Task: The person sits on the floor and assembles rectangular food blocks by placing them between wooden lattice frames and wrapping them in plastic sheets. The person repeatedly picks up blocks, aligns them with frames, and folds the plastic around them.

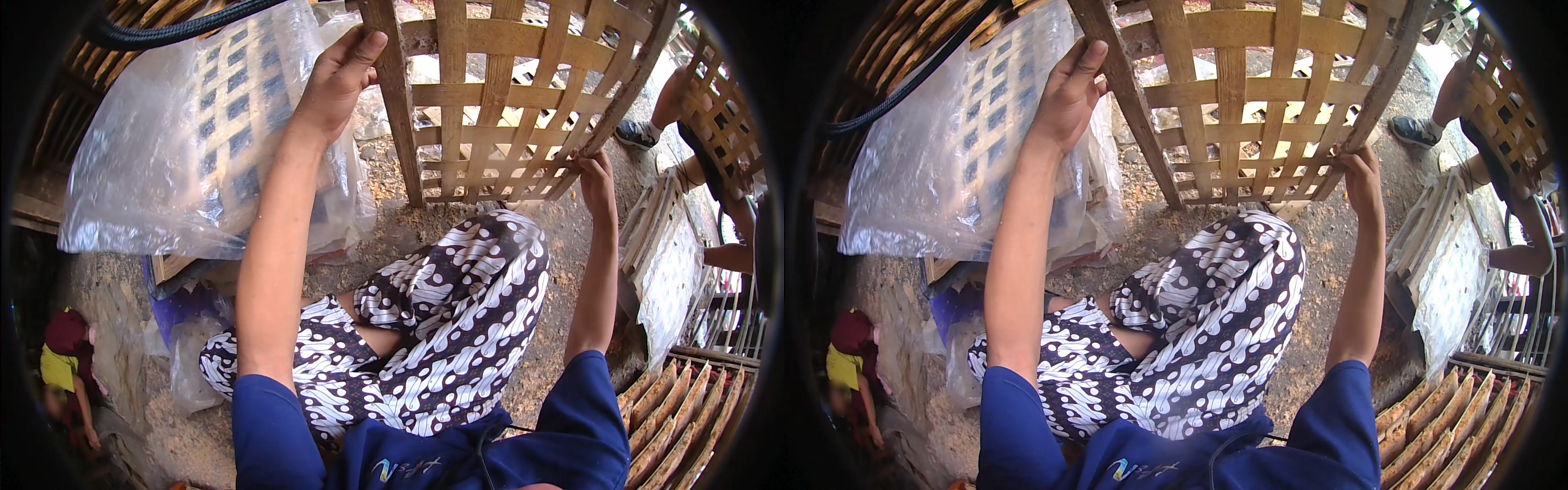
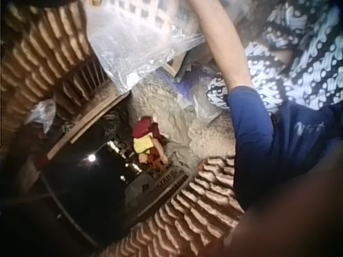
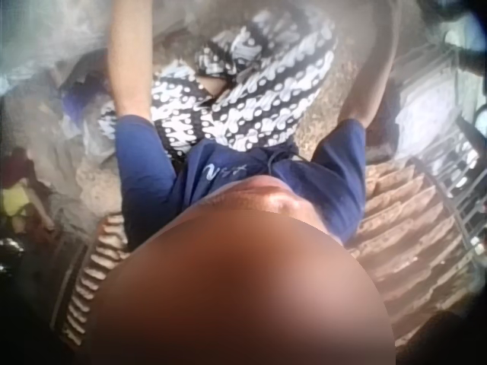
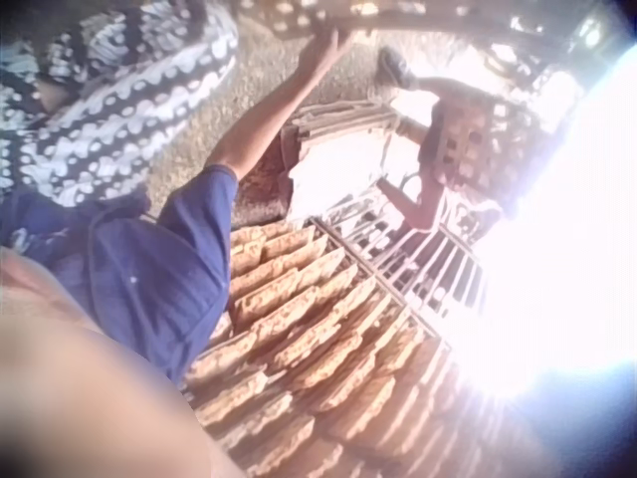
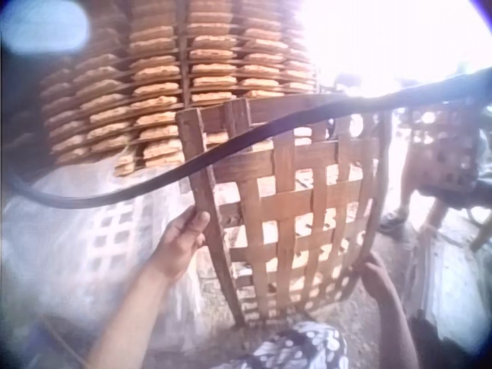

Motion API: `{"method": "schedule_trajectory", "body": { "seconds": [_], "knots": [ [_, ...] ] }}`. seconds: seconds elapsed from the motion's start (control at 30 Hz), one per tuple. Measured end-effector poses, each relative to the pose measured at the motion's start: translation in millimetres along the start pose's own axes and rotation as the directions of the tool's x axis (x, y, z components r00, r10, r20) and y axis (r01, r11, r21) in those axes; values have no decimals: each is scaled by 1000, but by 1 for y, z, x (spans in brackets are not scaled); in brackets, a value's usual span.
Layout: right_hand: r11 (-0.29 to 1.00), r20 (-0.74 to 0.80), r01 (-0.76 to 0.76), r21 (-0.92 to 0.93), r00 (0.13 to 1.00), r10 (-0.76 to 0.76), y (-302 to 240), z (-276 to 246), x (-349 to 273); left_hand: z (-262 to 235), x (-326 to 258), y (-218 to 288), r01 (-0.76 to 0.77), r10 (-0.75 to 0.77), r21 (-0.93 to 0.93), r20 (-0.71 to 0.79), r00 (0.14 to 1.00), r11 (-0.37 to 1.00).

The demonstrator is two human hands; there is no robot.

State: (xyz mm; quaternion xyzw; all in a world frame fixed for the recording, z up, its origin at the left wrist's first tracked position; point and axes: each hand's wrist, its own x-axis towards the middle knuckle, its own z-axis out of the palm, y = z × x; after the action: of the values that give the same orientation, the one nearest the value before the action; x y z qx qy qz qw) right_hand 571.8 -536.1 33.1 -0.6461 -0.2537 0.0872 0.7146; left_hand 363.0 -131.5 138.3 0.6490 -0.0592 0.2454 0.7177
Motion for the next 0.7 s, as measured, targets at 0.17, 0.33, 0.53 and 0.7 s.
{"method": "schedule_trajectory", "body": {
  "seconds": [0.17, 0.33, 0.53, 0.7],
  "knots": [
    [999, 3, 48, -3, 999, -48, -1, -1, -7, 2, 0, 2, -19, 19, 53, -5, 1000, 998],
    [945, -34, -36, -326, 999, 26, 3, -12, -3, 2, 1, 1, -12, 10, 65, 27, 1000, 998],
    [871, -224, -128, -475, 974, 22, 17, 8, 10, 2, 3, 2, -2, 0, 74, 22, 1000, 997],
    [981, 44, -66, 182, 997, 59, -4, 4, 0, -1, 0, 1, -12, 13, 38, -18, 1000, 999]
  ]
}}
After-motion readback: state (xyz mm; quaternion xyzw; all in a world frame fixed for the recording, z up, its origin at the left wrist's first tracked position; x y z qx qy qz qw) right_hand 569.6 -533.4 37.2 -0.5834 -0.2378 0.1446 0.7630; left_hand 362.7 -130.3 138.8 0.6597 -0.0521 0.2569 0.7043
